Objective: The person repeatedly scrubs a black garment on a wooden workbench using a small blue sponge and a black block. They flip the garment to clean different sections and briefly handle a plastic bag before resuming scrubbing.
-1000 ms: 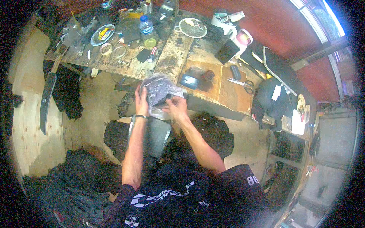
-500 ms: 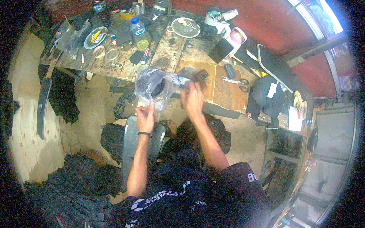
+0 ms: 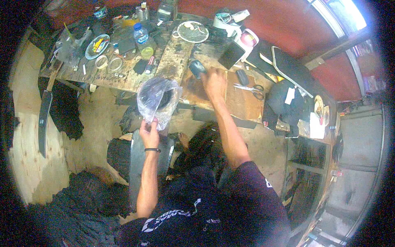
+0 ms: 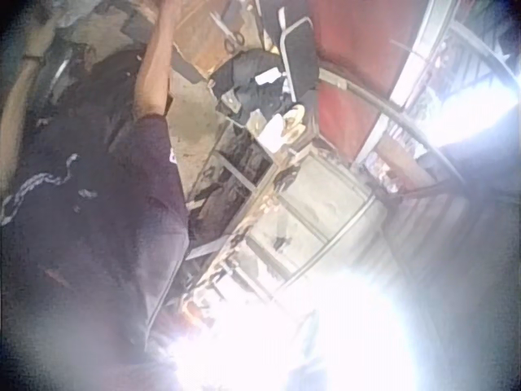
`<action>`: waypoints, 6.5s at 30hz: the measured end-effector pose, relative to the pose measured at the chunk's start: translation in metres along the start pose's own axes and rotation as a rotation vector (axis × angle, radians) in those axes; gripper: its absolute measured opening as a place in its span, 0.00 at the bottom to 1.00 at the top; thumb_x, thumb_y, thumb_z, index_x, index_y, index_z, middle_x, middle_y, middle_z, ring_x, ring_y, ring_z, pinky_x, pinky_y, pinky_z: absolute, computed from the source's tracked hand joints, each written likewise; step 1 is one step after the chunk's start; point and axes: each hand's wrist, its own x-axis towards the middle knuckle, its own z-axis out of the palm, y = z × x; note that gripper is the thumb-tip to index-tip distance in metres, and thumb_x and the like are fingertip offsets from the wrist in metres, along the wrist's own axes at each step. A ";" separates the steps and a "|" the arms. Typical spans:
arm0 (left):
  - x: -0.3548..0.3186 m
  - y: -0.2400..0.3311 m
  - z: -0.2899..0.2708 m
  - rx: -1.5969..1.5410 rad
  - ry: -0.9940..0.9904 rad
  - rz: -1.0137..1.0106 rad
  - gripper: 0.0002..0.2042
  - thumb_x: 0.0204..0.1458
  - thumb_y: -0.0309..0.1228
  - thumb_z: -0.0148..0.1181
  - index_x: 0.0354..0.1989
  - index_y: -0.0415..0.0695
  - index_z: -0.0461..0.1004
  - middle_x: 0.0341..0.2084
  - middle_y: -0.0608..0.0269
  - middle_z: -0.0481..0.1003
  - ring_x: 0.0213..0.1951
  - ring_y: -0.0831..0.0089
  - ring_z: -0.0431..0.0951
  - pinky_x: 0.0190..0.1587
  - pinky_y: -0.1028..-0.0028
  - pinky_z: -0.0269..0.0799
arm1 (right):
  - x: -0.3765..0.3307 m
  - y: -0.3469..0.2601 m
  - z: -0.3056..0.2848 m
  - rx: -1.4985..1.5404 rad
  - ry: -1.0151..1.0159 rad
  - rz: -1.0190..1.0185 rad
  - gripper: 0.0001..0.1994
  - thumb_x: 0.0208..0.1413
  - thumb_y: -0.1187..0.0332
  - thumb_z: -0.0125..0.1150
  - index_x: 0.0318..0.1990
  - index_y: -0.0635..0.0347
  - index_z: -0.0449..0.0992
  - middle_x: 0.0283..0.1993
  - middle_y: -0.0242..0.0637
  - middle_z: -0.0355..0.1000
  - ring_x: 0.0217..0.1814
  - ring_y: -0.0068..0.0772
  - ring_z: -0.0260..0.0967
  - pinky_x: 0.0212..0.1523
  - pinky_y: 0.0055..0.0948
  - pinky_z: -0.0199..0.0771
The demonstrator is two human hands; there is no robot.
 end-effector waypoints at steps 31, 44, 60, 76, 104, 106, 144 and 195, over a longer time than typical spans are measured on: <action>-0.013 0.043 -0.017 0.436 0.090 0.334 0.10 0.65 0.33 0.63 0.41 0.37 0.77 0.24 0.52 0.78 0.27 0.68 0.79 0.33 0.64 0.72 | -0.078 -0.188 -0.008 0.711 -0.936 -0.248 0.09 0.63 0.74 0.62 0.46 0.66 0.85 0.32 0.49 0.81 0.36 0.23 0.76 0.40 0.38 0.77; -0.023 0.083 -0.034 0.467 0.037 0.263 0.17 0.64 0.28 0.60 0.59 0.39 0.69 0.36 0.47 0.80 0.37 0.54 0.83 0.42 0.59 0.76 | -0.082 -0.184 -0.079 0.303 -0.366 -0.307 0.18 0.57 0.64 0.72 0.50 0.67 0.81 0.40 0.55 0.81 0.47 0.56 0.82 0.51 0.49 0.80; 0.035 0.102 -0.007 0.134 -0.503 0.366 0.11 0.71 0.34 0.57 0.50 0.37 0.73 0.40 0.54 0.79 0.49 0.60 0.81 0.57 0.63 0.76 | -0.037 -0.096 -0.130 0.483 -0.697 -0.299 0.13 0.59 0.70 0.68 0.50 0.63 0.80 0.49 0.54 0.81 0.55 0.63 0.77 0.55 0.53 0.77; 0.071 0.071 0.039 0.518 -0.712 0.160 0.21 0.72 0.42 0.49 0.64 0.39 0.69 0.50 0.44 0.78 0.54 0.54 0.79 0.59 0.58 0.74 | 0.000 -0.127 -0.103 0.616 -0.590 -0.388 0.12 0.58 0.73 0.67 0.49 0.64 0.83 0.46 0.51 0.79 0.53 0.57 0.78 0.55 0.48 0.79; 0.061 0.083 0.030 1.077 -0.566 0.772 0.21 0.51 0.21 0.64 0.55 0.43 0.70 0.38 0.49 0.81 0.45 0.48 0.82 0.49 0.53 0.77 | -0.017 -0.101 -0.033 1.032 -0.931 -0.235 0.20 0.75 0.67 0.43 0.66 0.58 0.76 0.46 0.29 0.77 0.44 0.22 0.69 0.47 0.28 0.73; 0.059 0.073 0.031 1.015 -0.416 0.915 0.17 0.49 0.21 0.66 0.48 0.45 0.74 0.38 0.53 0.79 0.41 0.51 0.80 0.46 0.55 0.75 | -0.020 -0.101 -0.036 1.017 -0.906 -0.289 0.19 0.77 0.65 0.44 0.66 0.59 0.76 0.43 0.29 0.76 0.42 0.22 0.68 0.45 0.28 0.73; 0.057 0.025 -0.012 0.628 -0.007 0.503 0.41 0.51 0.50 0.77 0.68 0.39 0.66 0.60 0.42 0.73 0.72 0.42 0.64 0.76 0.43 0.51 | -0.132 -0.109 -0.016 1.235 -0.711 0.775 0.50 0.59 0.59 0.78 0.81 0.46 0.47 0.70 0.45 0.68 0.65 0.44 0.73 0.42 0.48 0.92; 0.130 0.023 0.073 1.143 0.189 -0.176 0.52 0.61 0.63 0.57 0.82 0.40 0.44 0.40 0.41 0.83 0.40 0.46 0.84 0.45 0.50 0.79 | 0.449 -0.323 0.196 1.655 -0.565 0.409 0.30 0.68 0.76 0.58 0.67 0.76 0.45 0.65 0.72 0.65 0.56 0.73 0.78 0.49 0.52 0.94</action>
